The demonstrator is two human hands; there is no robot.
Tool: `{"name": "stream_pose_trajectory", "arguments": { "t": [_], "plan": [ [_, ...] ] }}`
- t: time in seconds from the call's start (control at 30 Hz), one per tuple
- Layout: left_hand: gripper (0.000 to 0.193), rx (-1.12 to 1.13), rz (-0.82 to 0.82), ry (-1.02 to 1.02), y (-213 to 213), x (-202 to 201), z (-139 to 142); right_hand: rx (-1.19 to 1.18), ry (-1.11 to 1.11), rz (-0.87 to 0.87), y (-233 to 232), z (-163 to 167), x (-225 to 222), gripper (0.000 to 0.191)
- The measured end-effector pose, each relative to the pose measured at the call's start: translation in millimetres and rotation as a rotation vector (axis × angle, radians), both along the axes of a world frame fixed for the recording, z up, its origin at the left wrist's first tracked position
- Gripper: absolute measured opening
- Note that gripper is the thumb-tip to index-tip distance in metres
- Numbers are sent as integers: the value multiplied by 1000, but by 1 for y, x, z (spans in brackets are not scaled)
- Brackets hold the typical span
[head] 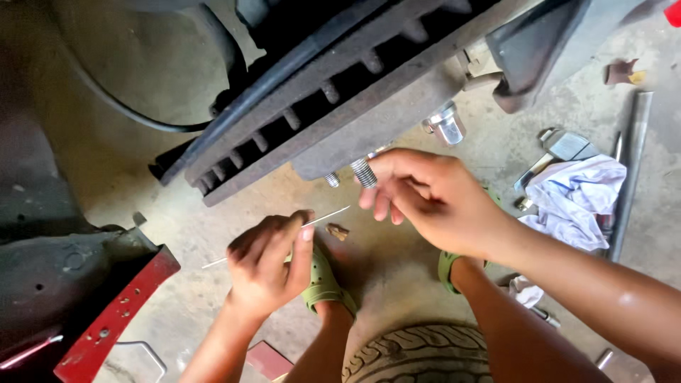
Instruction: The person crouches beside a car with the front wheel removed and threads a long thin metal rod through the bolts of the exposed brake hub, working the rod through by hand, repositioning it, and pulling it through repeatedly.
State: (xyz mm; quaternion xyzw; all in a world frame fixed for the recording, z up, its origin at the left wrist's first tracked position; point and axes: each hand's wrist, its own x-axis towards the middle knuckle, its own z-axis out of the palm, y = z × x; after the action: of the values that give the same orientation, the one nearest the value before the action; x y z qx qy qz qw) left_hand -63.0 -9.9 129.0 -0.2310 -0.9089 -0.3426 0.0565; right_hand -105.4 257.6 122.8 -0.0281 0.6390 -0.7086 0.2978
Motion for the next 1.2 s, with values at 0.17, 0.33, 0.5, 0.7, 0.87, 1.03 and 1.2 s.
{"name": "stream_pose_trajectory", "arguments": {
  "t": [0.17,0.33,0.5,0.7,0.87,1.03,1.2],
  "plan": [
    [7,86,22,110,-4,2,-6,-20,143,59,-13,4,2,25],
    [8,164,44,88,-5,10,-15,-202,-306,-80,-39,-18,-4,18],
    [5,126,38,49,-3,6,-17,-575,-565,-150,-34,-36,-6,16],
    [12,-24,67,-5,-3,-6,-7,58,68,24,-4,-10,-2,20],
    [16,-322,42,91,10,-16,17,270,600,-35,-5,-4,0,25],
    [16,-571,31,201,24,-30,54,383,807,-61,-8,-17,-6,23],
    [8,-722,25,272,33,-37,72,464,976,-27,-4,-25,-6,24]
  ]
}}
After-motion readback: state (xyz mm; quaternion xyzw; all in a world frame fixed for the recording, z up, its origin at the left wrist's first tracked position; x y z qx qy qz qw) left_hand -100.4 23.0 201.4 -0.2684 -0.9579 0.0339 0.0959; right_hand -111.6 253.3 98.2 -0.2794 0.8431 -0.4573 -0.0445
